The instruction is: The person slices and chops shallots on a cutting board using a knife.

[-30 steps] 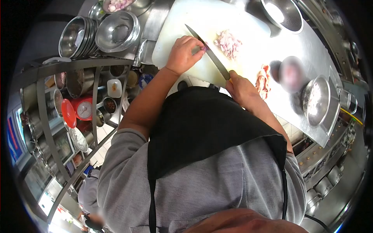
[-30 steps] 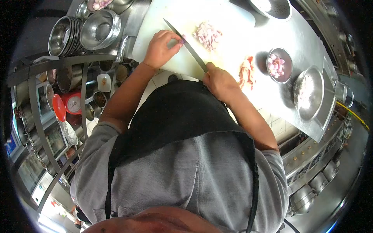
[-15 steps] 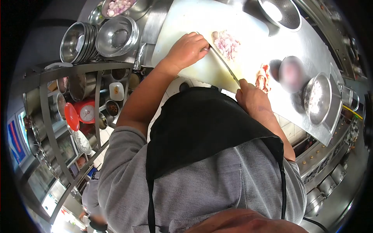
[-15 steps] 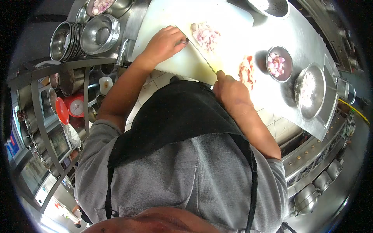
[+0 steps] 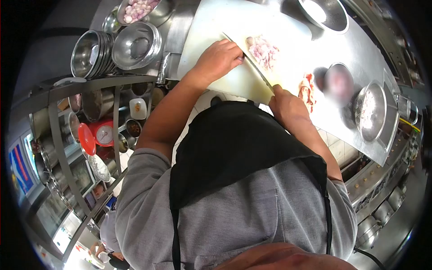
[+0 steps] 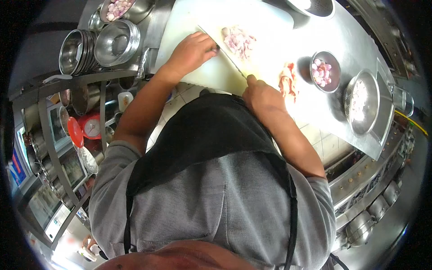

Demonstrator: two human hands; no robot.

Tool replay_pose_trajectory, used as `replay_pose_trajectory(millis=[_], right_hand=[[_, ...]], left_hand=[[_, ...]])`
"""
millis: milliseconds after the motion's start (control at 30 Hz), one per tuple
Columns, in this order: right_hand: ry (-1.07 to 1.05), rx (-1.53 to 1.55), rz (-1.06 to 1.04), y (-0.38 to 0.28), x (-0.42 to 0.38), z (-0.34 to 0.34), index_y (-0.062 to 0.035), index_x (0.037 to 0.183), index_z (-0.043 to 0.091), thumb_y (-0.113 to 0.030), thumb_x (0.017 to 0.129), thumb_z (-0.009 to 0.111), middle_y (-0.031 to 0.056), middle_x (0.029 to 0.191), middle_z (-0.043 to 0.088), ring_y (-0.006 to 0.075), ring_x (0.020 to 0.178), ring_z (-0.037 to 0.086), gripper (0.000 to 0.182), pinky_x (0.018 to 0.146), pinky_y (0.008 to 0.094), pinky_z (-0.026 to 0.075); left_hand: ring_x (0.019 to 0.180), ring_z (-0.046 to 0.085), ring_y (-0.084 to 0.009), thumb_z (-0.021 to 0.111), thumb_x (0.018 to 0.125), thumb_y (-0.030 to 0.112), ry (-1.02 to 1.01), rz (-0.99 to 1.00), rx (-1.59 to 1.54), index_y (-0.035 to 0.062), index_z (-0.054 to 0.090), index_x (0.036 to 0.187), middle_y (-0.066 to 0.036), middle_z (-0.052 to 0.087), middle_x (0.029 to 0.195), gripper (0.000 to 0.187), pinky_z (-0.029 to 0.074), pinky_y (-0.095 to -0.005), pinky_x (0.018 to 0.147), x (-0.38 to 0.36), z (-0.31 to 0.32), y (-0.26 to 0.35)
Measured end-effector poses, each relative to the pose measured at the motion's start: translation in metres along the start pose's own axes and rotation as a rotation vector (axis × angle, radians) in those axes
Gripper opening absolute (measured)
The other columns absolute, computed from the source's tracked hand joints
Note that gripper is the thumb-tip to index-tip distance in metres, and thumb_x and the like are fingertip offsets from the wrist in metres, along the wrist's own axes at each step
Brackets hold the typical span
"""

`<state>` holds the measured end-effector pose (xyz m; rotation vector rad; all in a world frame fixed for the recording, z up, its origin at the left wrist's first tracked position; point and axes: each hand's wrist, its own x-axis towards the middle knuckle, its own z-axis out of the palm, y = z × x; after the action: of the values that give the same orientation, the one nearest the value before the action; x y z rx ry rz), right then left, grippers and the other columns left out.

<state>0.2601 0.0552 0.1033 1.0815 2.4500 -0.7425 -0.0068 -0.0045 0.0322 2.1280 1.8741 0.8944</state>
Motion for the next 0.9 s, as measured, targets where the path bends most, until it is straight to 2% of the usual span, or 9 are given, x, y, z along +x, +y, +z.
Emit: replay_pose_trajectory(millis=[67, 133, 233, 300, 533, 633, 733, 800, 900], right_hand=[[-0.033, 0.004, 0.04, -0.006, -0.001, 0.0, -0.0005, 0.116, 0.055, -0.02, 0.102, 0.049, 0.0289, 0.102, 0.072, 0.0482, 0.099, 0.069, 0.025, 0.088, 0.0575, 0.054], [-0.065, 0.005, 0.088, -0.006, 0.0, 0.002, -0.0005, 0.115, 0.055, -0.02, 0.102, 0.049, 0.029, 0.101, 0.072, 0.0484, 0.099, 0.069, 0.024, 0.089, 0.0577, 0.054], [-0.02, 0.017, 0.017, -0.011, 0.006, -0.002, -0.0004, 0.115, 0.055, -0.019, 0.102, 0.048, 0.0293, 0.104, 0.072, 0.0488, 0.101, 0.069, 0.025, 0.089, 0.0582, 0.053], [-0.056, -0.007, 0.098, -0.023, -0.002, -0.013, -0.0015, 0.114, 0.058, -0.018, 0.1, 0.051, 0.0252, 0.104, 0.073, 0.045, 0.102, 0.071, 0.023, 0.088, 0.0544, 0.056], [-0.034, -0.005, 0.068, -0.026, 0.006, -0.01, -0.002, 0.114, 0.059, -0.019, 0.1, 0.05, 0.0266, 0.106, 0.073, 0.045, 0.103, 0.071, 0.024, 0.088, 0.0546, 0.055], [-0.1, -0.016, 0.132, -0.025, 0.007, -0.007, -0.0025, 0.114, 0.059, -0.019, 0.1, 0.05, 0.0267, 0.108, 0.073, 0.0456, 0.104, 0.07, 0.024, 0.089, 0.0551, 0.055], [-0.041, 0.02, 0.035, -0.024, 0.013, -0.006, -0.0023, 0.114, 0.059, -0.019, 0.1, 0.05, 0.0266, 0.109, 0.073, 0.046, 0.105, 0.07, 0.024, 0.091, 0.0551, 0.054], [-0.082, 0.026, 0.064, -0.032, 0.005, -0.022, -0.0017, 0.114, 0.059, -0.019, 0.1, 0.05, 0.0268, 0.109, 0.072, 0.046, 0.105, 0.07, 0.024, 0.092, 0.0547, 0.054], [-0.08, 0.0, 0.087, -0.027, 0.011, -0.005, -0.0011, 0.114, 0.058, -0.019, 0.1, 0.05, 0.0273, 0.108, 0.072, 0.0458, 0.105, 0.07, 0.025, 0.091, 0.0553, 0.054]], left_hand=[[0.098, 0.063, -0.03, 0.079, 0.086, 0.019, 0.019, 0.032, -0.012, 0.0089, 0.068, 0.093, -0.006, 0.067, 0.094, 0.016, 0.052, -0.0418, 0.086, -0.001, -0.001, 0.0], [0.098, 0.063, -0.0298, 0.079, 0.086, 0.019, -0.008, -0.028, 0.009, 0.0091, 0.069, 0.094, -0.006, 0.067, 0.095, 0.016, 0.052, -0.0418, 0.085, -0.002, 0.0, 0.0], [0.097, 0.063, -0.0294, 0.079, 0.086, 0.019, 0.012, 0.004, -0.014, 0.0091, 0.069, 0.094, -0.005, 0.067, 0.094, 0.016, 0.052, -0.0416, 0.085, -0.003, 0.001, -0.002], [0.097, 0.063, -0.0291, 0.079, 0.086, 0.019, 0.007, 0.012, 0.012, 0.0089, 0.069, 0.093, -0.005, 0.067, 0.095, 0.016, 0.052, -0.0414, 0.085, -0.004, -0.001, -0.001], [0.097, 0.063, -0.0283, 0.079, 0.086, 0.02, 0.039, 0.038, 0.015, 0.0094, 0.071, 0.095, -0.004, 0.068, 0.096, 0.016, 0.052, -0.0407, 0.086, -0.003, 0.003, -0.002], [0.097, 0.062, -0.0285, 0.079, 0.086, 0.02, 0.044, 0.026, 0.019, 0.0097, 0.072, 0.096, -0.004, 0.067, 0.096, 0.017, 0.052, -0.0408, 0.086, -0.005, 0.003, -0.001], [0.097, 0.062, -0.0284, 0.08, 0.085, 0.02, 0.024, 0.015, 0.032, 0.0094, 0.071, 0.096, -0.004, 0.067, 0.097, 0.017, 0.052, -0.0407, 0.086, -0.007, 0.001, 0.0], [0.097, 0.062, -0.0284, 0.079, 0.086, 0.02, 0.031, 0.02, 0.033, 0.0091, 0.071, 0.096, -0.004, 0.067, 0.097, 0.017, 0.052, -0.0408, 0.086, -0.007, 0.002, -0.001], [0.096, 0.062, -0.0283, 0.079, 0.086, 0.019, 0.039, 0.028, 0.027, 0.0087, 0.071, 0.097, -0.004, 0.067, 0.097, 0.017, 0.052, -0.0408, 0.086, -0.006, 0.001, 0.0]])
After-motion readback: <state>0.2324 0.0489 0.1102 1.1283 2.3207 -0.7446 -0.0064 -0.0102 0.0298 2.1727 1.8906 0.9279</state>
